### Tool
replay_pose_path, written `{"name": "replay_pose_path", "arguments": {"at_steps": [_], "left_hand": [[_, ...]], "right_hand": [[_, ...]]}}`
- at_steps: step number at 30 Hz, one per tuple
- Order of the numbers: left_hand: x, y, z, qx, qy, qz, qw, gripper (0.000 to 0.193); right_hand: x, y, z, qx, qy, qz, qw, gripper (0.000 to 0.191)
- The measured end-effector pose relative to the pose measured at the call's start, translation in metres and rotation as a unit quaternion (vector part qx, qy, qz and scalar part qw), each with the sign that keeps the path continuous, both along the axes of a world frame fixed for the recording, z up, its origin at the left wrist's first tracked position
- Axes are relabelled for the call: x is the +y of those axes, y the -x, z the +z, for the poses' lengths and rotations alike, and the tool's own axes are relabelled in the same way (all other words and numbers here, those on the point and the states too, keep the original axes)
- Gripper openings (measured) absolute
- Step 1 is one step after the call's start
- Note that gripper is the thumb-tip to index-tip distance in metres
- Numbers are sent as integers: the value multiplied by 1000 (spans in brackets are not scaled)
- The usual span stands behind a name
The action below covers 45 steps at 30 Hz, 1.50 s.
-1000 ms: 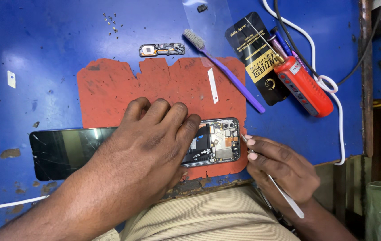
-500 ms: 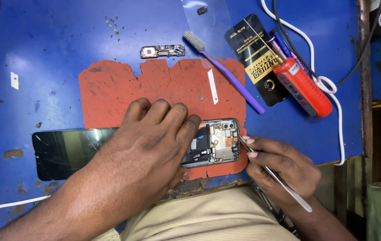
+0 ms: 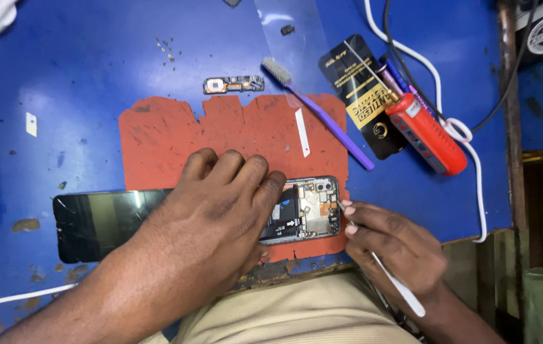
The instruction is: The person works on a disassembled smartphone on a repair mat, prying at the frame with a metal pry tool, adjusting internal components with tweezers, brushing the board, and plugging in a charging cable to test the phone. At the end they handle the phone's back cover and a replacement battery pack.
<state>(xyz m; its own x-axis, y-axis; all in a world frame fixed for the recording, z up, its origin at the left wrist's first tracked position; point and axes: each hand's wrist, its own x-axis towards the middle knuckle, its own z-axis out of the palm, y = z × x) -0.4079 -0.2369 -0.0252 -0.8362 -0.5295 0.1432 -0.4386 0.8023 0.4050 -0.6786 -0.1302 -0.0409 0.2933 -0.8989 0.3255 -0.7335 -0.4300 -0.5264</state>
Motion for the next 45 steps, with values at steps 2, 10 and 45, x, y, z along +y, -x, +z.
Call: {"name": "replay_pose_path", "arguments": {"at_steps": [2,10,45], "left_hand": [[0,0,0,-7,-6,0,1000,80],[2,-2,-1,-9,-11,0,1000,81],[10,1,-1,-24,12,1,1000,80]], "right_hand": [[-3,-2,0,26,34,15,999,24],[-2,-6,-2,59,72,30,995,26],[25,35,-14,-370,-101,-39,923,21]]}}
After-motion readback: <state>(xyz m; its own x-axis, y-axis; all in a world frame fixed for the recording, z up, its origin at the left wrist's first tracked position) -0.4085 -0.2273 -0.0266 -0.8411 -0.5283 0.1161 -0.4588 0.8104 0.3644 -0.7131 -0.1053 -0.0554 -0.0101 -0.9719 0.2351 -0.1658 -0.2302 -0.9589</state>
